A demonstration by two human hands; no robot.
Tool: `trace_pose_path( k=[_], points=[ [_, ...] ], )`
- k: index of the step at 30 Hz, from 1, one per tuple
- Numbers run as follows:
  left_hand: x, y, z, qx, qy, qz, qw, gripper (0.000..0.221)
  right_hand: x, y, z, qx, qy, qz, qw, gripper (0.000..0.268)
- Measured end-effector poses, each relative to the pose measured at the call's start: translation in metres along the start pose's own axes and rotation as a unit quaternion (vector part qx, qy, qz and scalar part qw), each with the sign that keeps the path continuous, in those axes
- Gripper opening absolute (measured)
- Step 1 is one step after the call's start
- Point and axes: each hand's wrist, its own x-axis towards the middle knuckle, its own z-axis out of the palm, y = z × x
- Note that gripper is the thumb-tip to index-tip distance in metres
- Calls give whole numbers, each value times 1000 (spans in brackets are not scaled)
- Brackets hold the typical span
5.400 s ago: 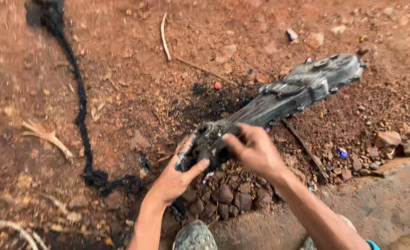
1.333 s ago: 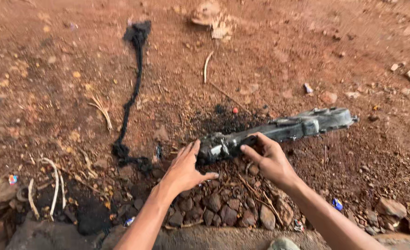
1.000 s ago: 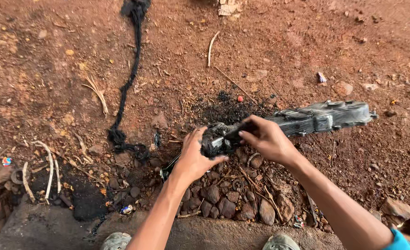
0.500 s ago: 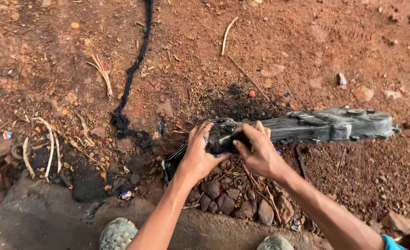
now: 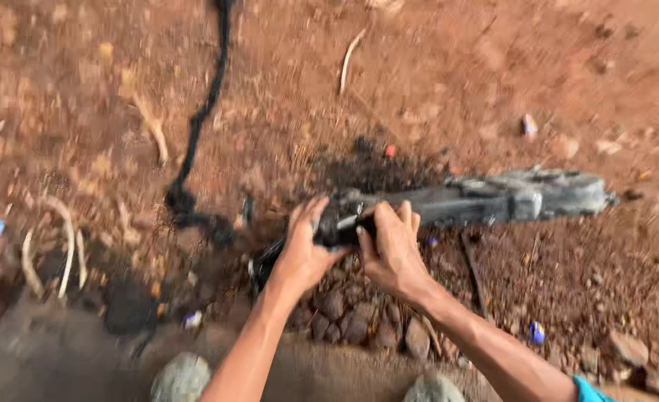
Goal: The person cleans a greasy metal engine component on the dirt ground by hand and using a small scraping tool.
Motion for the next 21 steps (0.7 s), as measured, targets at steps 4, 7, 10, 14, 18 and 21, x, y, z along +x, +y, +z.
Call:
trace_pose_path(
  k=[4, 7, 10, 14, 18, 21],
  points=[
    [-4, -2, 1, 18, -40, -59, 997, 99, -4, -8, 2, -20, 16, 9, 1000, 13],
    [11, 0, 5, -25, -20, -33, 999, 98, 5, -2, -11, -16, 73, -63, 995, 20],
    [-3, -1, 1, 13, -26, -30, 999, 96, -4, -7, 8, -16, 53, -15, 998, 15],
    [1, 9, -4, -13, -28, -45, 999, 99, 5, 4, -6, -47, -7, 2, 999, 16],
    [5, 12, -6, -10, -29, -64, 997, 98, -1, -10, 0, -13, -9, 47, 999, 13],
    [-1, 11, -6, 7, -44, -63, 997, 98, 9, -10, -8, 3, -49, 73, 996, 10]
  ],
)
